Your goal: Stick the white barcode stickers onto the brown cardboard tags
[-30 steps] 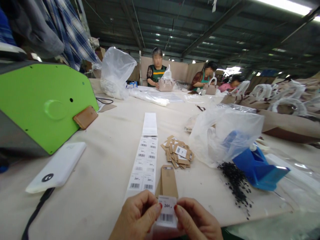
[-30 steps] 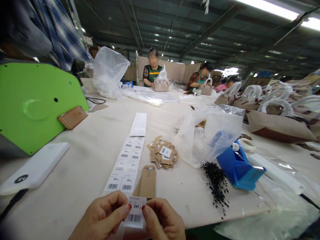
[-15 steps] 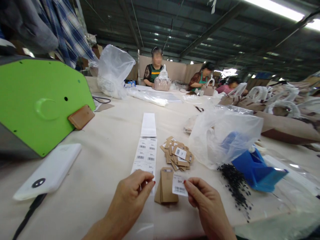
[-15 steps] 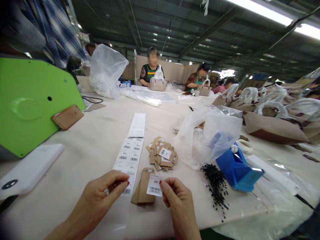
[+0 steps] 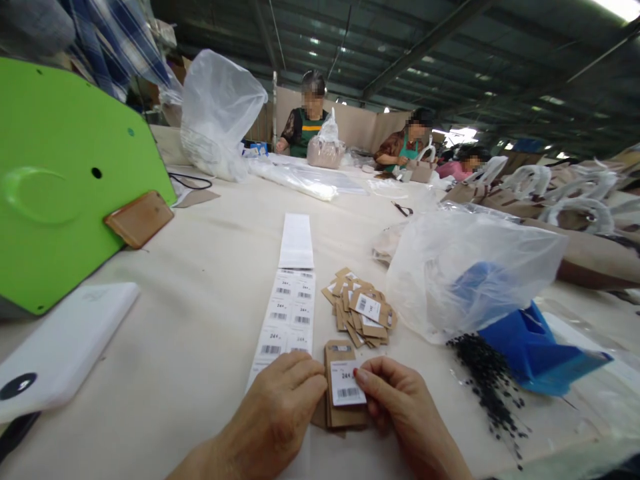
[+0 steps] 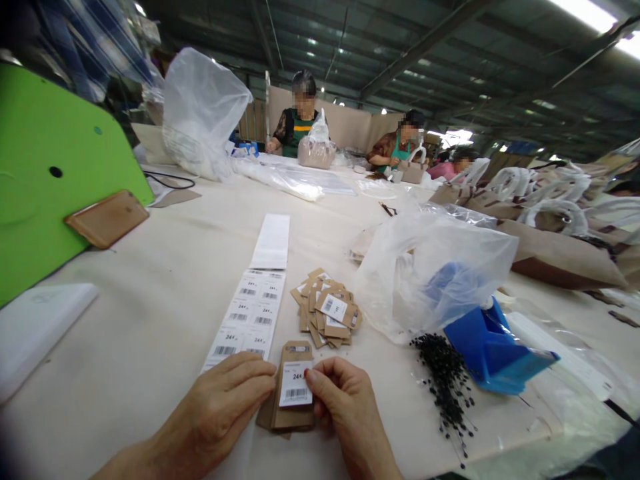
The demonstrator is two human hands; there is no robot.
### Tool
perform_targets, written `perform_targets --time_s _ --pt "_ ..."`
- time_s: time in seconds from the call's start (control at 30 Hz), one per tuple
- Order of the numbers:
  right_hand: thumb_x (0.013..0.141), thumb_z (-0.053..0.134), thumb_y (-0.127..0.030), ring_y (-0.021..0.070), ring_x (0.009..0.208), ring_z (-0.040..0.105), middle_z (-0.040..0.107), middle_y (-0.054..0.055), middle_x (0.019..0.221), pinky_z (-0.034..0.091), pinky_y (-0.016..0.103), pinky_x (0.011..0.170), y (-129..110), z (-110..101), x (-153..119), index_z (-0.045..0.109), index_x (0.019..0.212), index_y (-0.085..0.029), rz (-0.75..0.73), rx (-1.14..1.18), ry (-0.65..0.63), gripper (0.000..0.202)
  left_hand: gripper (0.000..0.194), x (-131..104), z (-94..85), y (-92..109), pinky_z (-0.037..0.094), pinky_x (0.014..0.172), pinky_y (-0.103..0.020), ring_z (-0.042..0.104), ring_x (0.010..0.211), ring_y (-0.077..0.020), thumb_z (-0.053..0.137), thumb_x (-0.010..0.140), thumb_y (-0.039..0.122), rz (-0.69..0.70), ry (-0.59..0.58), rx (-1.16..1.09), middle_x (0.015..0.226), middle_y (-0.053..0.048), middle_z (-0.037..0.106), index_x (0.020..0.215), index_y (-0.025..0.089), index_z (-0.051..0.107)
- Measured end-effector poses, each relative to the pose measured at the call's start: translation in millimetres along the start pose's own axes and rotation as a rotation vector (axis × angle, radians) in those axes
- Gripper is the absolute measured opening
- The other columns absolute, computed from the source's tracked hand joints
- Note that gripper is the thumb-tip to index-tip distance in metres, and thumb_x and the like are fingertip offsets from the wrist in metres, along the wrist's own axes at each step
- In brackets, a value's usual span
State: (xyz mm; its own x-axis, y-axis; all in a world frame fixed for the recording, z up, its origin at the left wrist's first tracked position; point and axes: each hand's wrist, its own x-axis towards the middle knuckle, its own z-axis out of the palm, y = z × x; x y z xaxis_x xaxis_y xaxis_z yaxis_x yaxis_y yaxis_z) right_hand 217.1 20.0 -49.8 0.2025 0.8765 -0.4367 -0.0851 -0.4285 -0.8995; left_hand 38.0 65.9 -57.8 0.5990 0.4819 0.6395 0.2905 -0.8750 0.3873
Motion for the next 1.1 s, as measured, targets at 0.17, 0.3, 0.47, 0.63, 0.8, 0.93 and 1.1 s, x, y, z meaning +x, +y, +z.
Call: perform_targets --time_s 0.17,0.3,0.47,0.63,0.8,0.93,1.1 --pt "0.058 0.071 -0.051 0.0029 0.036 0.036 0.049 -0.006 0.041 0.023 0.016 0.039 -1.2 0.4 0.8 0.055 0.065 -0.013 0.024 0.007 -0.001 0.041 0.027 -6.6 6.9 -3.9 0.049 0.078 -0.028 0.055 0.083 -0.0158 0.034 0.091 0.014 -0.009 -0.031 -0.013 0.090 -0.006 0.064 0.094 0.015 0.061" --pt "0.058 0.070 -0.052 0.0032 0.035 0.037 0.050 -0.006 0.041 0.025 0.016 0.038 -0.8 0.4 0.9 0.055 0.066 -0.013 0.030 0.006 0.004 0.042 0.027 -8.1 7.7 -3.8 0.049 0.079 -0.029 0.055 0.087 -0.0162 0.034 0.091 0.013 -0.010 -0.055 -0.031 0.094 -0.006 0.064 0.101 0.016 0.059" --pt "0.055 0.071 -0.053 0.0034 0.035 0.038 0.050 -0.006 0.040 0.026 0.016 0.038 -1.0 1.3 1.0 0.055 0.065 -0.013 0.029 0.003 0.017 0.044 0.028 -7.4 7.6 -2.9 0.048 0.081 -0.030 0.054 0.089 -0.0173 0.034 0.091 0.012 0.000 -0.059 -0.012 0.096 -0.007 0.064 0.103 0.016 0.059" --pt "0.057 0.071 -0.053 0.0041 0.035 0.039 0.050 -0.006 0.040 0.027 0.017 0.038 -0.1 0.9 2.0 0.056 0.065 -0.013 0.014 -0.008 0.013 0.043 0.028 -7.5 8.3 -2.8 0.049 0.079 -0.029 0.055 0.087 -0.0167 0.035 0.091 0.014 0.005 -0.063 0.011 0.095 -0.007 0.065 0.106 0.016 0.059" --pt "0.058 0.070 -0.052 0.0039 0.036 0.039 0.051 -0.006 0.041 0.027 0.016 0.039 0.5 -0.9 1.5 0.056 0.067 -0.013 0.005 -0.022 0.010 0.042 0.027 -7.2 8.2 -2.6 0.049 0.078 -0.029 0.055 0.087 -0.0164 0.035 0.091 0.014 0.001 -0.081 0.003 0.096 -0.007 0.064 0.105 0.016 0.059" --pt "0.058 0.070 -0.053 0.0041 0.036 0.039 0.051 -0.005 0.041 0.027 0.016 0.039 -0.1 -0.7 1.4 0.056 0.066 -0.014 0.004 -0.035 0.019 0.043 0.027 -6.1 8.6 -2.1 0.049 0.075 -0.028 0.055 0.082 -0.0158 0.034 0.092 0.016 0.001 -0.074 0.021 0.088 -0.006 0.063 0.093 0.016 0.061" --pt "0.059 0.069 -0.053 0.0050 0.037 0.041 0.051 -0.005 0.042 0.029 0.017 0.039 2.1 0.6 2.5 0.056 0.068 -0.014 -0.025 -0.054 0.026 0.043 0.032 -4.7 7.4 -1.3 0.049 0.072 -0.029 0.054 0.081 -0.0162 0.029 0.093 0.017 0.012 -0.063 0.059 0.090 -0.006 0.063 0.093 0.016 0.060"
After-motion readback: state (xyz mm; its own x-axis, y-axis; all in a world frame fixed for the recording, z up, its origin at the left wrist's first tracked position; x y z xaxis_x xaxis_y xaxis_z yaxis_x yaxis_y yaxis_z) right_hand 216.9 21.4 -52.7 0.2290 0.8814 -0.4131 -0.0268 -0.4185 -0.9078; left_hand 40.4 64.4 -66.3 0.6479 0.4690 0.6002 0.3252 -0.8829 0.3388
